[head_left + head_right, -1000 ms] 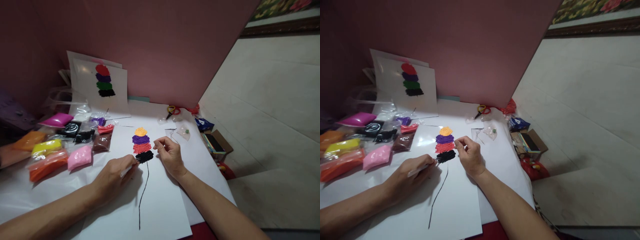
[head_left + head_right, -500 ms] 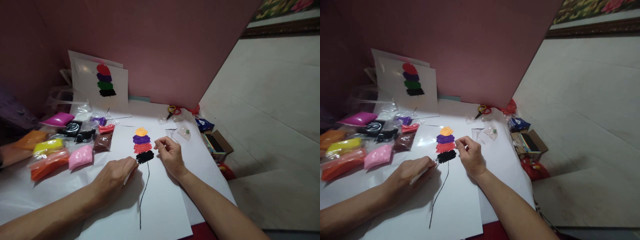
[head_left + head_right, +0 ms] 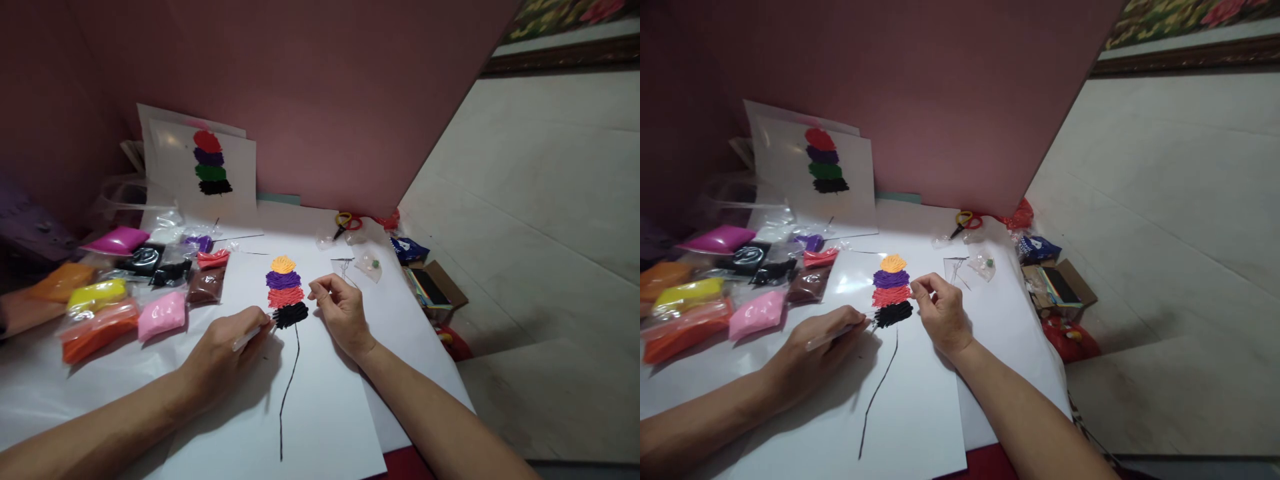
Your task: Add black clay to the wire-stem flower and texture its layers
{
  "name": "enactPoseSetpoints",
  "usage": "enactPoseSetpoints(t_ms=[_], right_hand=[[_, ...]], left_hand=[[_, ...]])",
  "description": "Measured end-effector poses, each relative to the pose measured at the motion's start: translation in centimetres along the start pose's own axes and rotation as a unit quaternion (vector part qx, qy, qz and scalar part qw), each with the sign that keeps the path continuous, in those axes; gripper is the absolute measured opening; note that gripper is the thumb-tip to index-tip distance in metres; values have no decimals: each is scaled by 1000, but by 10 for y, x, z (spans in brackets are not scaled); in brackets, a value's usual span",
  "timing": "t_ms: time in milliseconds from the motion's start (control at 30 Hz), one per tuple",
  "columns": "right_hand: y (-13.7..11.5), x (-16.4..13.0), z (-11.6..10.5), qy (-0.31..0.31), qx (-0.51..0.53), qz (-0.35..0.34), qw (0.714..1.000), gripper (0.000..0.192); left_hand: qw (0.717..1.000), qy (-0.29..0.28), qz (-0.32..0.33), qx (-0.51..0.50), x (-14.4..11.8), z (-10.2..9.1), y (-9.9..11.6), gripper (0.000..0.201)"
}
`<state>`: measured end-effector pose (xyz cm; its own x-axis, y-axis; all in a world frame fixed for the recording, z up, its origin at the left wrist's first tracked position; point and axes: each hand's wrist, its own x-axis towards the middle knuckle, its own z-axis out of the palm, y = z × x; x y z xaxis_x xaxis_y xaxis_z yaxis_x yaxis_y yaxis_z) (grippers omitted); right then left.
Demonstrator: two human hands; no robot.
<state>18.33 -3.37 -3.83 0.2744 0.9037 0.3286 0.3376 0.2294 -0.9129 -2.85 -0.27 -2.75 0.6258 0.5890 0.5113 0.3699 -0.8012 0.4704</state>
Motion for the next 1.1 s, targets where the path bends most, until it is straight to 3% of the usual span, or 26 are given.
enactPoseSetpoints(t_ms=[267,467,767,967,1100], right_hand=[[2,0,0,-2,2,-4,1000,20],[0,0,0,-2,1,-4,1000,22],[-1,0,0,-2,4,-4,1000,21],[-1,0,0,-2,0,-4,1000,21],[1,-1,0,-2,0,-3,1000,21]], left_hand=[[999,-28,24,4,-4,6,-4,19],[992,-41,92,70,-8,6,-9,22],[989,-36,112,85,-10,7,-10,24],[995,-21,84,59,-9,4,-7,23],[999,33,10,8,-4,-3,-5,17]])
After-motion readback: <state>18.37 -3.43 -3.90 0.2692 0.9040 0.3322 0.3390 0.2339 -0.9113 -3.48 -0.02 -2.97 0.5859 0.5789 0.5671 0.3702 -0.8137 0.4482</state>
